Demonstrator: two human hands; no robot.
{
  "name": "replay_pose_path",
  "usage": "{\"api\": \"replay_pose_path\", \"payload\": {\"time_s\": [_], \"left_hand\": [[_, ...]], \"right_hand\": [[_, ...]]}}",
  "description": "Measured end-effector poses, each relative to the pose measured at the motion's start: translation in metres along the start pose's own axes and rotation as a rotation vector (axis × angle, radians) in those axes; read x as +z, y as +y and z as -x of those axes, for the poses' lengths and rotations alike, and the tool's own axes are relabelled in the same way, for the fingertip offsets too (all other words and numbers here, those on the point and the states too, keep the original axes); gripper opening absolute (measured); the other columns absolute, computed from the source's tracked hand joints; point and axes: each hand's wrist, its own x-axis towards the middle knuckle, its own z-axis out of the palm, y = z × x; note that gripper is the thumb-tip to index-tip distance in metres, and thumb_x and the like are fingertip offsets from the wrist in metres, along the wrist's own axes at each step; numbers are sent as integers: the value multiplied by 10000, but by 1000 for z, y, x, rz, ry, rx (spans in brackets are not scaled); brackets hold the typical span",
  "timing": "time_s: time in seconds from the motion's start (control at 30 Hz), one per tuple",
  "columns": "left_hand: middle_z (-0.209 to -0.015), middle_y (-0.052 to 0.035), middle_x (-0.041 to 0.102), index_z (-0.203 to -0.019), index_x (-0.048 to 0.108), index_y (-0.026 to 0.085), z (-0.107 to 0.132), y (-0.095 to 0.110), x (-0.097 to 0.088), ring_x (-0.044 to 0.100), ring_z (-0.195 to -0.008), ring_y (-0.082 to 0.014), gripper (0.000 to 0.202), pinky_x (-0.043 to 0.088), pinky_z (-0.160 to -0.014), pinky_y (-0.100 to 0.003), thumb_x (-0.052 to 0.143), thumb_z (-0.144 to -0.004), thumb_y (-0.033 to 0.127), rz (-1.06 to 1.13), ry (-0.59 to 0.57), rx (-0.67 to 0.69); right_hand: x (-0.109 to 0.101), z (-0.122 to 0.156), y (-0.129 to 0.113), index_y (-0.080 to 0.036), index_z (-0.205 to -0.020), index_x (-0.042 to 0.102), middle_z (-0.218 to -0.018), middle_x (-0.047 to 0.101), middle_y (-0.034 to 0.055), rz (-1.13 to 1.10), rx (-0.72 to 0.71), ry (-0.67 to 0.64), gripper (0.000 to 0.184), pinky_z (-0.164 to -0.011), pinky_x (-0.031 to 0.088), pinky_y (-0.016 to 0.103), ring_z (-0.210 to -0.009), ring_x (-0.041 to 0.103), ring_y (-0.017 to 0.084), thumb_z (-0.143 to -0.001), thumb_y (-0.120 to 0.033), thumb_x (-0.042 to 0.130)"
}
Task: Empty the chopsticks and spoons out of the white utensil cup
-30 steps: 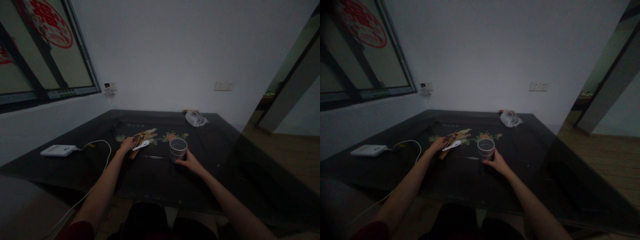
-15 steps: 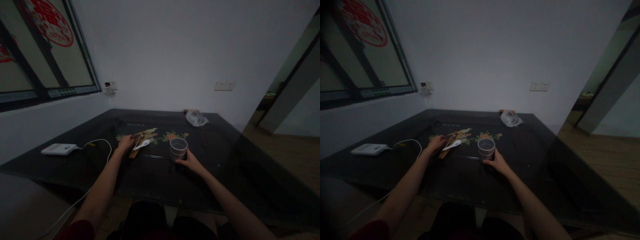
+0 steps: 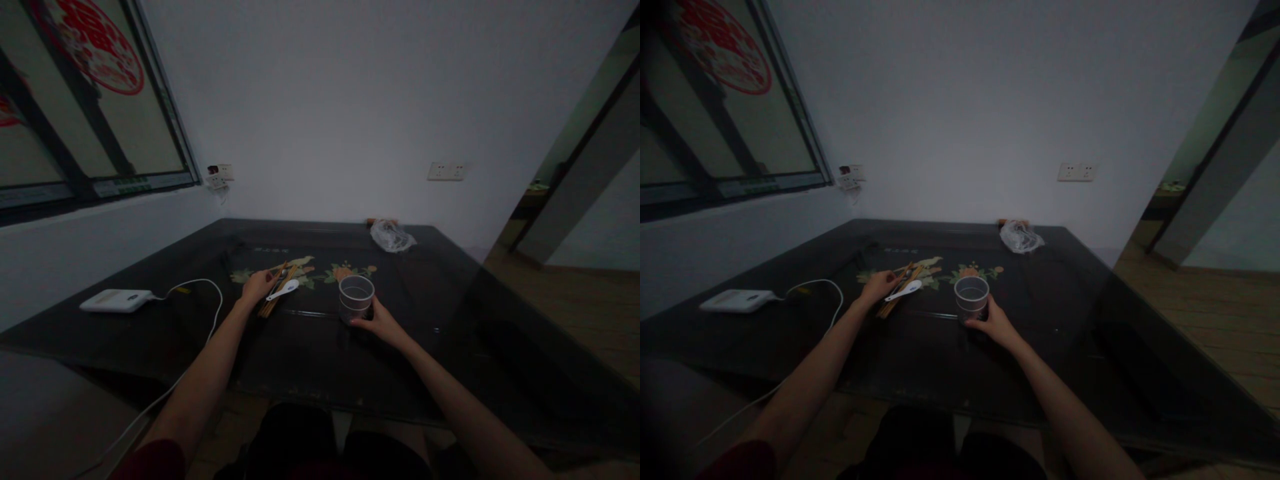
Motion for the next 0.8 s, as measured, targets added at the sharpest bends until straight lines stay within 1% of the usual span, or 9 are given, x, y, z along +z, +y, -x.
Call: {"api": "replay_pose_path", "payload": {"time_s": [0.07,0.23,0.33,0.43,0.5,0.57,0.67,0.73,0.8], "left_hand": [[-927,-89,687,-873,657,183,0,1,1,624,-850,-226,391,414,-633,-245,477,-810,524,-2,-8,0],[-923,-87,685,-878,659,188,3,-1,-1,624,-841,-222,332,412,-636,-246,510,-798,473,11,6,2],[-912,-91,684,-882,654,179,4,-1,-9,618,-827,-214,284,417,-650,-251,506,-805,409,37,76,-1],[-892,-84,679,-904,648,160,6,10,-20,614,-825,-198,271,433,-691,-256,473,-822,349,161,202,59],[-885,-72,679,-924,644,151,10,27,-27,617,-832,-191,285,447,-727,-263,464,-832,351,296,225,142],[-900,-67,683,-945,645,146,18,49,-32,623,-849,-191,299,457,-765,-273,480,-835,369,408,131,261],[-1019,-66,678,-1016,651,174,38,85,-32,615,-937,-200,300,456,-836,-291,556,-809,370,464,-170,464],[-1109,-76,657,-1095,629,203,53,105,-25,601,-1013,-214,397,457,-867,-298,651,-743,384,510,-364,561],[-1219,-86,607,-1190,576,226,66,121,-13,579,-1084,-227,541,459,-893,-314,709,-690,383,595,-489,636]], "right_hand": [[0,0,0,-202,-1325,379,-1310,525,136,-8,-7,-7,829,-1063,337,437,-1244,471,266,-620,-364,784],[-1,0,-2,-182,-1315,385,-1280,544,142,12,-7,-6,823,-1064,335,443,-1242,471,276,-618,-365,782],[-1,0,-2,-176,-1322,373,-1294,533,149,9,4,-9,840,-1063,337,444,-1243,470,279,-615,-366,784],[0,0,-2,-177,-1318,374,-1302,528,148,12,7,-10,834,-1065,333,443,-1245,468,277,-617,-362,785],[0,1,-2,-182,-1313,382,-1312,522,145,7,4,-3,828,-1064,332,443,-1246,467,276,-613,-359,788],[1,0,-1,-185,-1313,384,-1320,515,143,-6,-1,5,832,-1063,333,443,-1243,468,275,-607,-357,792],[1,0,0,-187,-1323,376,-1327,507,141,-20,-14,6,856,-1067,328,437,-1250,459,272,-597,-355,798],[1,0,1,-190,-1332,363,-1331,501,141,-24,-13,7,875,-1068,326,441,-1259,451,273,-591,-350,801],[1,0,2,-193,-1339,351,-1333,498,140,-27,-1,7,896,-1066,328,452,-1259,450,278,-580,-336,806]]}}
